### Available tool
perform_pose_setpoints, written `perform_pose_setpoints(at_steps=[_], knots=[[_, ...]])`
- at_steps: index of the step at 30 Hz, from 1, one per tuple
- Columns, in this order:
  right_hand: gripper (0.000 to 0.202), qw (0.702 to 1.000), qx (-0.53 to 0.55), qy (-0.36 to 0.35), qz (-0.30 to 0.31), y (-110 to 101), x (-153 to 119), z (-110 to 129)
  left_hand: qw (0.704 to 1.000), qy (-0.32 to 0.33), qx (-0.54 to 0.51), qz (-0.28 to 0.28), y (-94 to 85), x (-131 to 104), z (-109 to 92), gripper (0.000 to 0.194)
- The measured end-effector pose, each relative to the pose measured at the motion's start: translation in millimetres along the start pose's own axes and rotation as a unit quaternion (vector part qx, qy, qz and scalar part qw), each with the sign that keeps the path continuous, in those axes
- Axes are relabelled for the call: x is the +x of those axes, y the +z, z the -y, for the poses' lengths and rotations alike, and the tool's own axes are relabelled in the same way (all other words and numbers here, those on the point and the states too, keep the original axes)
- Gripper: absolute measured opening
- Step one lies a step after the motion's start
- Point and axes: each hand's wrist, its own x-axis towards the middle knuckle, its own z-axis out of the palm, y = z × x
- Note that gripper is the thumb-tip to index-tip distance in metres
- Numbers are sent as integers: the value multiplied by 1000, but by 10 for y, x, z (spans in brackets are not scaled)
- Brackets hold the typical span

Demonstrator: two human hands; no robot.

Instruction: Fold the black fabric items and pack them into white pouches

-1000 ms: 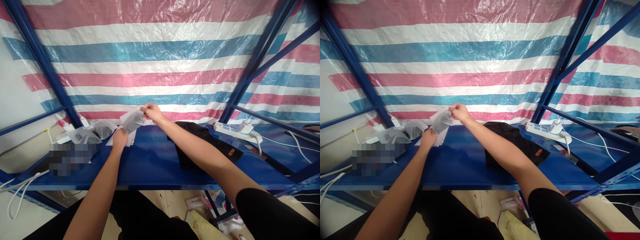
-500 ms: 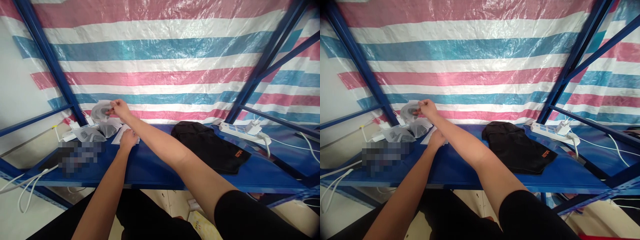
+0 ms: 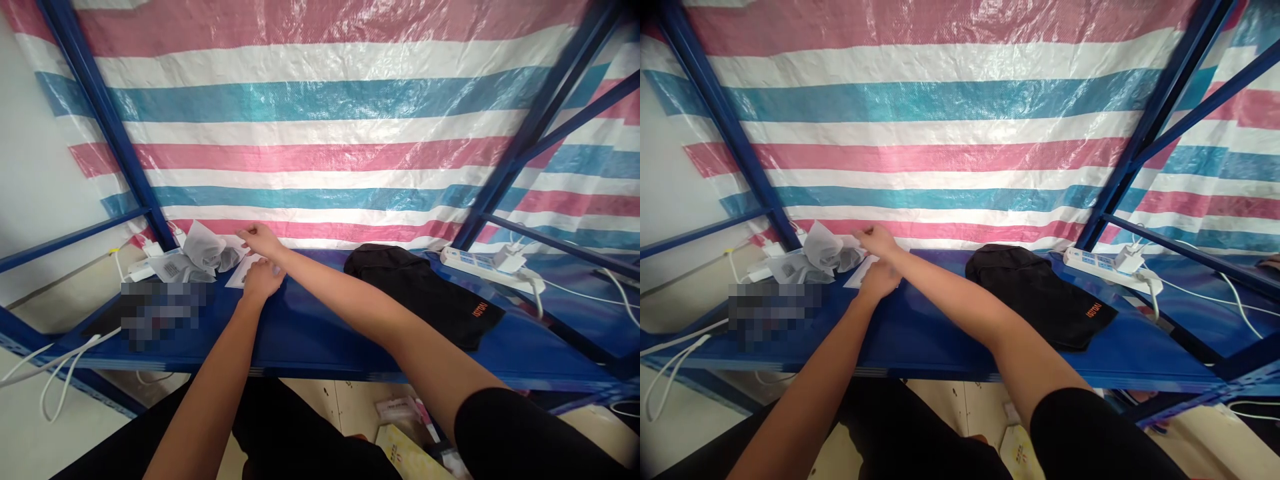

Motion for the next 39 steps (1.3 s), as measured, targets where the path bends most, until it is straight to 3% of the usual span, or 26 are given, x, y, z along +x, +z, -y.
perform_pose_setpoints(at_steps=[5, 7, 10, 13, 16, 19, 23, 29, 31, 33, 35, 37, 39], knots=[[21, 982, -170, -75, -20, -924, -446, -103, 999, 10, 35, -8, 23, -26, -41, 54], [20, 963, -258, -78, 18, -1330, -700, -160, 999, 12, 45, -14, 47, -36, -56, 48], [22, 914, -400, -49, 57, -1910, -1109, -191, 998, 26, 48, -15, 76, -50, -92, 42], [27, 851, -525, -10, 0, -2369, -1482, -192, 999, 31, 31, -15, 84, -57, -140, 42], [47, 811, -582, 45, -43, -2623, -1746, -263, 1000, 20, 12, -13, 68, -69, -192, 48], [58, 799, -595, 87, -14, -2675, -1858, -414, 1000, 10, 5, 4, 43, -100, -245, 51], [27, 784, -616, 78, -1, -2642, -1826, -543, 1000, 16, 7, 16, 34, -141, -291, 52], [11, 784, -616, 65, -47, -2710, -1770, -272, 1000, 1, 16, 25, 21, -132, -283, 53], [10, 818, -568, 60, -67, -2667, -1771, -124, 1000, -6, 17, 24, 10, -130, -268, 54], [14, 889, -450, 66, -52, -2551, -1760, -9, 1000, -9, 13, 16, 6, -133, -246, 51], [22, 960, -274, 60, 6, -2400, -1725, 53, 1000, -8, 8, -2, 7, -136, -212, 46], [33, 989, -125, 36, 69, -2290, -1661, 64, 999, -6, 3, -36, 0, -133, -172, 46], [35, 992, -86, 18, 88, -2291, -1575, 38, 997, -3, -1, -81, -31, -131, -152, 49]])
